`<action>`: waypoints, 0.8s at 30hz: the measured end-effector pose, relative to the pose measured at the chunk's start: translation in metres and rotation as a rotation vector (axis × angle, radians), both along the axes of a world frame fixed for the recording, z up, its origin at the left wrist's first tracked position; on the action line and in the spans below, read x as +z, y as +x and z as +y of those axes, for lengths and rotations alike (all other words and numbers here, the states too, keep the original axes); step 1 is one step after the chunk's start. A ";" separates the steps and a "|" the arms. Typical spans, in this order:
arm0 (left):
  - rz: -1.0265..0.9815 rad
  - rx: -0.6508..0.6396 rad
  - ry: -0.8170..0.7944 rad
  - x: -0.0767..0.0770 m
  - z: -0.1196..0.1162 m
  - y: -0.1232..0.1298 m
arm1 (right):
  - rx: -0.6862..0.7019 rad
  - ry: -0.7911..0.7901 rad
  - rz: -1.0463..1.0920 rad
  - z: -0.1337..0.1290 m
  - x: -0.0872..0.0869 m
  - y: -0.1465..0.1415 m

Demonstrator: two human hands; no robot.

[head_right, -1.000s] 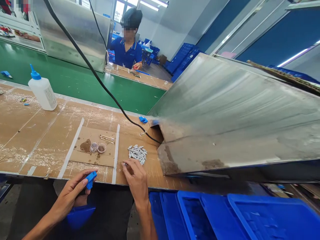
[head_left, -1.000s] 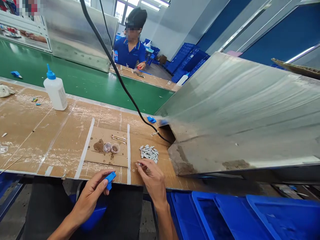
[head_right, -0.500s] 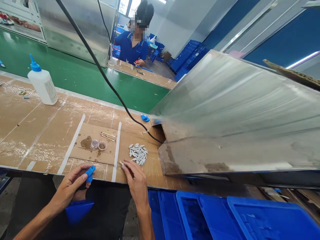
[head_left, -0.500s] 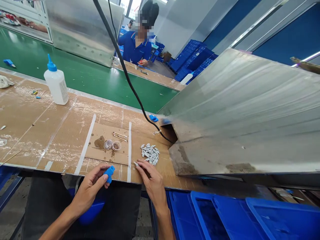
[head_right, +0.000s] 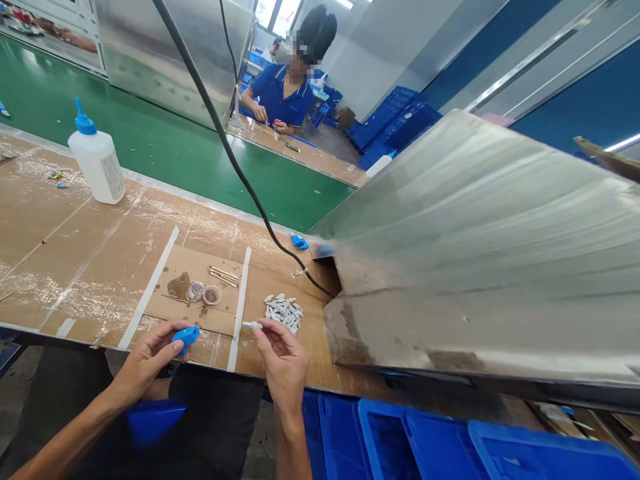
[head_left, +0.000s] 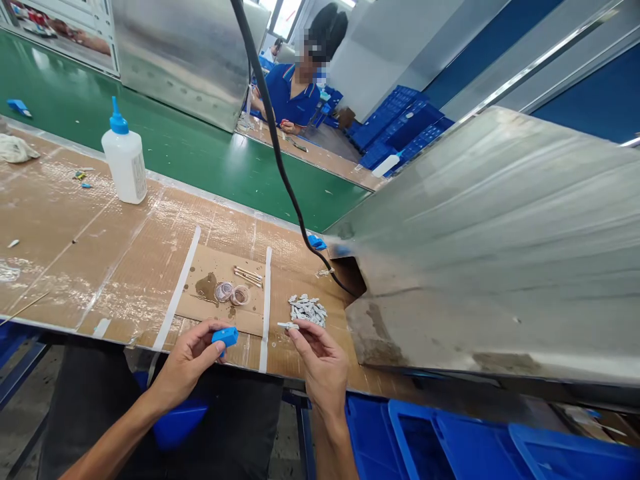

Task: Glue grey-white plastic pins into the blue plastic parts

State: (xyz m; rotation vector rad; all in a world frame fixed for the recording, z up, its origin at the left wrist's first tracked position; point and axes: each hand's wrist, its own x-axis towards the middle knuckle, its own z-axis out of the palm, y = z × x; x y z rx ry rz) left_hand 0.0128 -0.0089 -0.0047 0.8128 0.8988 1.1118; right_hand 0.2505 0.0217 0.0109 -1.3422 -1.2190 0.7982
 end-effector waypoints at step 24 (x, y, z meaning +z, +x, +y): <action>-0.479 0.052 -0.143 -0.002 0.006 -0.002 | 0.218 0.330 -0.545 0.050 0.026 -0.081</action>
